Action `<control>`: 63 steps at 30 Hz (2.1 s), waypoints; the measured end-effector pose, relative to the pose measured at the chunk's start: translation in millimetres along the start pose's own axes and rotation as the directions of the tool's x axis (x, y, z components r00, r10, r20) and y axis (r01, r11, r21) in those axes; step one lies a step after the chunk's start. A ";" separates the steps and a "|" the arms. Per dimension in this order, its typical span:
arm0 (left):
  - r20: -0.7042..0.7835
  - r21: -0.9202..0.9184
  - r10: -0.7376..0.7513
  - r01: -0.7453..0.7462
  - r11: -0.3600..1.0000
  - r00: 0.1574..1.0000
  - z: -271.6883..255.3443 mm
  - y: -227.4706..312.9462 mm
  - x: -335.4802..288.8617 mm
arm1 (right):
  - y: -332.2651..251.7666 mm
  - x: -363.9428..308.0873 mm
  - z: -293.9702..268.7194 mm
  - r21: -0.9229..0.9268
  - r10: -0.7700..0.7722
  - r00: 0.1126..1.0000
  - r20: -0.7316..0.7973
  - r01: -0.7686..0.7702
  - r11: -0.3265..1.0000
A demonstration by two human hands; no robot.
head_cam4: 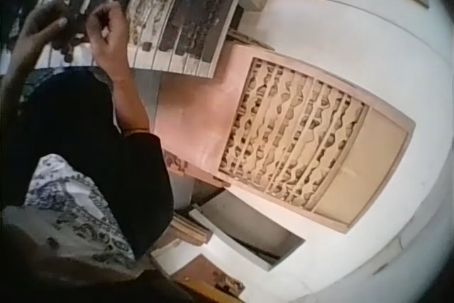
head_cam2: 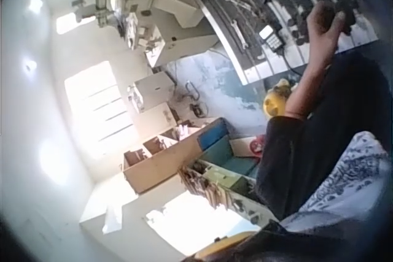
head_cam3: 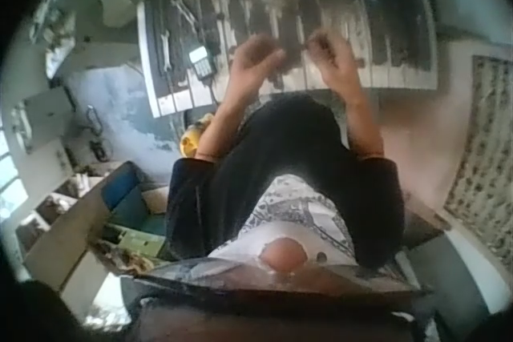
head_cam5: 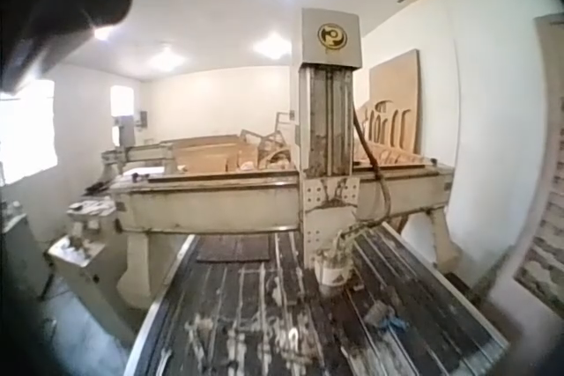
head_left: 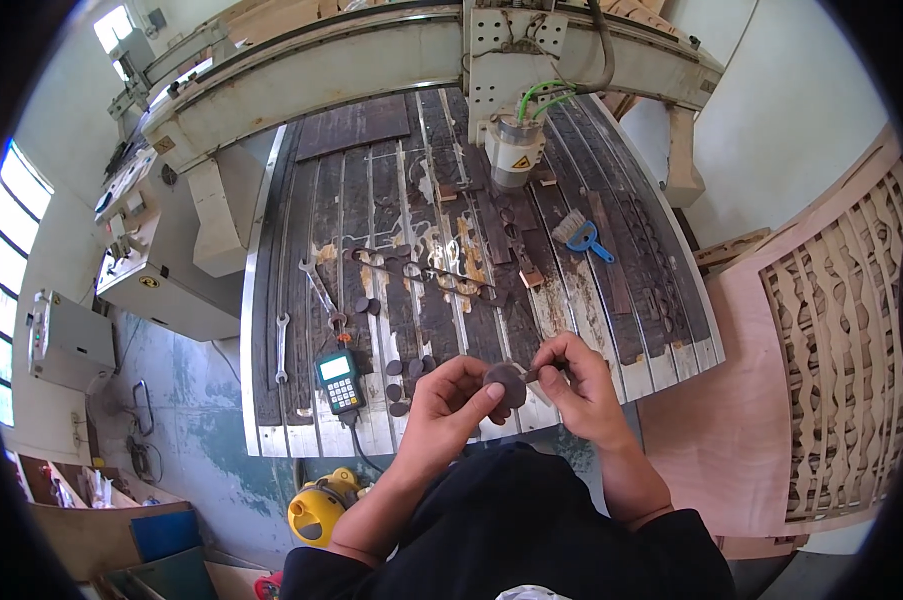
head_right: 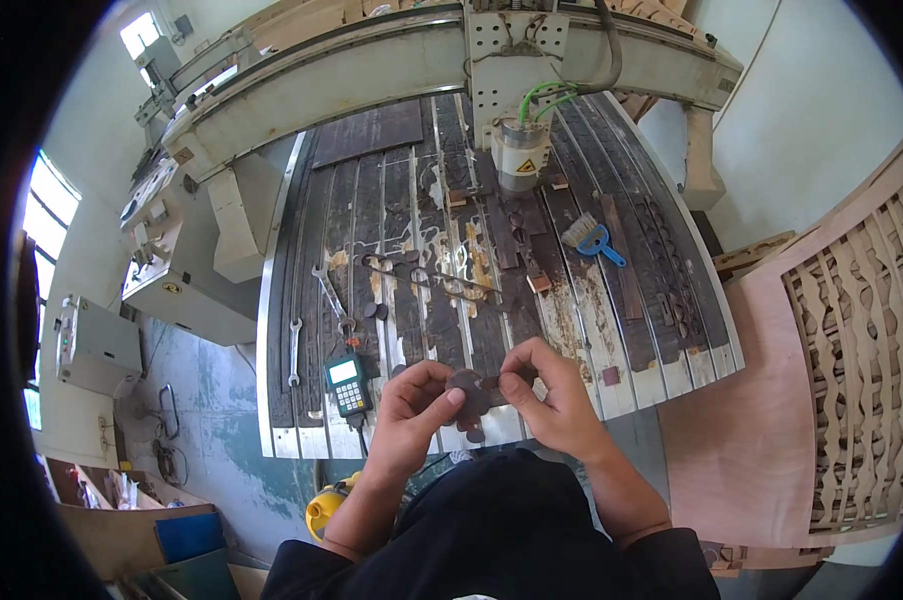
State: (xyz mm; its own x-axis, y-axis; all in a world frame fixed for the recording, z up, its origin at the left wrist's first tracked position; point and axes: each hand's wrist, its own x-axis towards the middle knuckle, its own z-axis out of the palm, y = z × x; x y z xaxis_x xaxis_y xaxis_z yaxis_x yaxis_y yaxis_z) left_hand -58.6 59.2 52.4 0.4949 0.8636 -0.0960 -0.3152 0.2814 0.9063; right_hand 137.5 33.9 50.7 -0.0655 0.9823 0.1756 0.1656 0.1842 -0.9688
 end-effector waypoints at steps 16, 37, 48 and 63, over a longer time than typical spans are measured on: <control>0.008 0.023 -0.016 0.016 1.000 1.000 -2.3 0.0 -1.2 | 1.6 1.7 1.4 0.006 -0.005 0.999 -0.038 0.005 1.000; 0.022 0.012 -0.024 0.024 1.000 0.999 -1.6 1.4 -0.9 | -1.5 0.0 -0.1 -0.026 -0.005 1.000 -0.003 0.005 1.000; 0.045 -0.003 -0.020 0.021 1.000 0.999 -1.5 2.8 -0.7 | -5.1 1.1 1.7 -0.030 -0.002 1.000 0.012 0.002 1.000; 0.031 0.003 -0.025 0.025 1.000 0.999 -2.1 1.3 -0.3 | -3.1 0.9 2.3 -0.035 -0.002 1.000 -0.028 0.001 0.999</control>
State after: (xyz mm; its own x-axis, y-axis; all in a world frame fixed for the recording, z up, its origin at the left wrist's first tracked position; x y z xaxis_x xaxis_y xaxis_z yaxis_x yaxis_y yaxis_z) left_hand -60.9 60.2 52.8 0.5276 0.8429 -0.1058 -0.3005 0.3017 0.9048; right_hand 134.7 34.1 53.4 -0.0385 0.9825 0.1820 0.1997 0.1860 -0.9620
